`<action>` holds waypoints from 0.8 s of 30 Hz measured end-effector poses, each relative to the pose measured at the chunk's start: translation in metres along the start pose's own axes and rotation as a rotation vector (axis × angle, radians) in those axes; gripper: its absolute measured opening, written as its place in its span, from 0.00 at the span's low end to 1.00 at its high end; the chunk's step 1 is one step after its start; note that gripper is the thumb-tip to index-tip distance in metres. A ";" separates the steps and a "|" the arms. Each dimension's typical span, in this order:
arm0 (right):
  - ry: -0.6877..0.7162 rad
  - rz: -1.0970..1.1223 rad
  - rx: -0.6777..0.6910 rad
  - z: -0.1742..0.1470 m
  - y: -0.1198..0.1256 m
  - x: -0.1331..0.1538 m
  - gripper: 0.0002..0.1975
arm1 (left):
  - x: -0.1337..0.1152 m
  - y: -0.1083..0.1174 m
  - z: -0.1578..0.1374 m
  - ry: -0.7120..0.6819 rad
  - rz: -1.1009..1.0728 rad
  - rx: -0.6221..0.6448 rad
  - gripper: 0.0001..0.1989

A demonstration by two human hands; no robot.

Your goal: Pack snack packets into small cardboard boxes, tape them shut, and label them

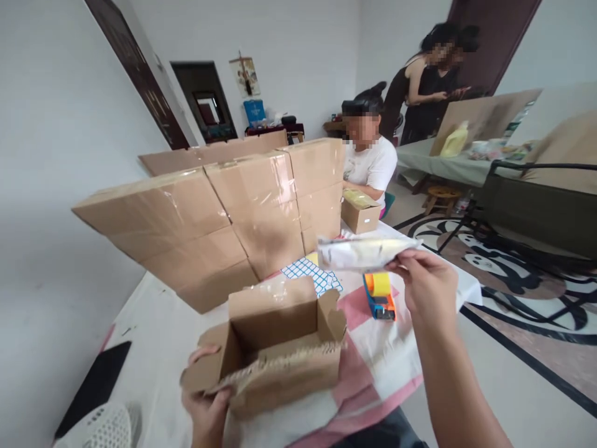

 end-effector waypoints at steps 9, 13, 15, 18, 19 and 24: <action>-0.249 -0.074 0.504 -0.063 -0.089 -0.021 0.04 | 0.011 -0.032 -0.033 0.136 -0.006 0.059 0.28; -0.163 -0.447 1.005 -0.113 -0.101 -0.039 0.11 | 0.013 -0.013 -0.030 0.169 -0.064 0.044 0.22; 0.032 -0.524 1.067 -0.110 -0.095 -0.029 0.15 | 0.020 0.003 -0.013 0.157 -0.049 -0.051 0.18; 0.141 -0.425 0.880 -0.057 -0.086 -0.013 0.13 | 0.044 0.031 0.040 0.181 0.096 -0.274 0.12; 0.150 -0.399 0.782 -0.029 -0.087 -0.010 0.11 | 0.055 0.036 0.063 0.224 0.119 -0.328 0.16; 0.043 -0.392 0.396 0.116 -0.123 -0.044 0.30 | 0.099 0.018 0.170 0.317 -0.001 -0.203 0.49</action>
Point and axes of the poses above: each hand's wrist, its own z-axis towards the middle knuckle, its own y-axis out of the back of the hand, x = y × z, the point moved 5 cm from there along z, towards the middle knuckle, and after that the axes turned 10 degrees about -z, right-handed, at the moved point
